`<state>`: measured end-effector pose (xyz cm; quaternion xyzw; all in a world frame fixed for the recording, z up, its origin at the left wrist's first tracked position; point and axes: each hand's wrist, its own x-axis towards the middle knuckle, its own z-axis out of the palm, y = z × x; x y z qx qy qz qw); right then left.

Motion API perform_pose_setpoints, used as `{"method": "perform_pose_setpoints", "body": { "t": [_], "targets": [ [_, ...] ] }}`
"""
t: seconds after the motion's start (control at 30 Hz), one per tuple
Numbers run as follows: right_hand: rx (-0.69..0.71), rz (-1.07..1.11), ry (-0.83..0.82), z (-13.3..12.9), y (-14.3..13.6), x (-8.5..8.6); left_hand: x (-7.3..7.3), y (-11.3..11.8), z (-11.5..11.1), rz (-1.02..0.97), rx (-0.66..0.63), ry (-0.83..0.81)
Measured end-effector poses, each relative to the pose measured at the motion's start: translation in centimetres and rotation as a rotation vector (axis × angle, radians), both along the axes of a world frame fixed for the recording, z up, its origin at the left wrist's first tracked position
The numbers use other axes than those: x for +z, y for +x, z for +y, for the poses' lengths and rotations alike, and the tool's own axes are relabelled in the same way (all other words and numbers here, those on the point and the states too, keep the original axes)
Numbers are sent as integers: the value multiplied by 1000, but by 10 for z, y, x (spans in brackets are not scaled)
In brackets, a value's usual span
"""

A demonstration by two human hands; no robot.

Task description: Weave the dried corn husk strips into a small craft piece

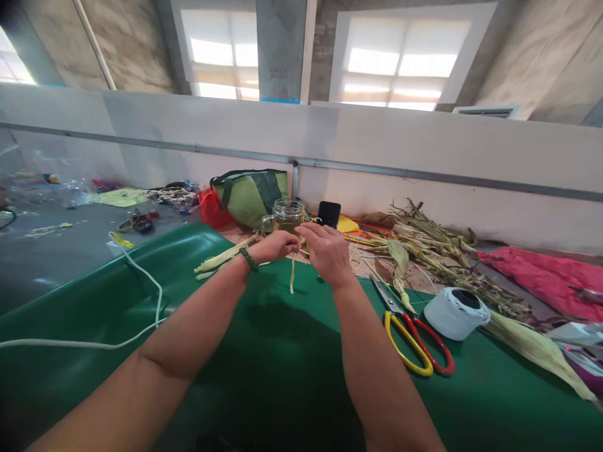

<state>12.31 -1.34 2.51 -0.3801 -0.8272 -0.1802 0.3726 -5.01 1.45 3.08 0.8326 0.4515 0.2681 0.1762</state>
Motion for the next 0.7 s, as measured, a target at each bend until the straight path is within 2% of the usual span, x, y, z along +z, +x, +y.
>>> {"method": "perform_pose_setpoints", "body": {
  "t": [0.13,0.27,0.43,0.6,0.7],
  "targets": [
    [-87,-88,-122,4,1,-2,3,-5,-2,38,-80,-29],
    [-132,-127,-247,7,7,2,5,-7,-2,84,-82,-40],
    [-286,-180,-382,2,4,7,5,-6,-3,124,-94,-35],
    [-93,-56,-362,4,5,4,7,-9,-3,120,-63,-14],
    [-90,-47,-294,7,9,2,7,-9,-3,139,-71,-27]
  ]
}}
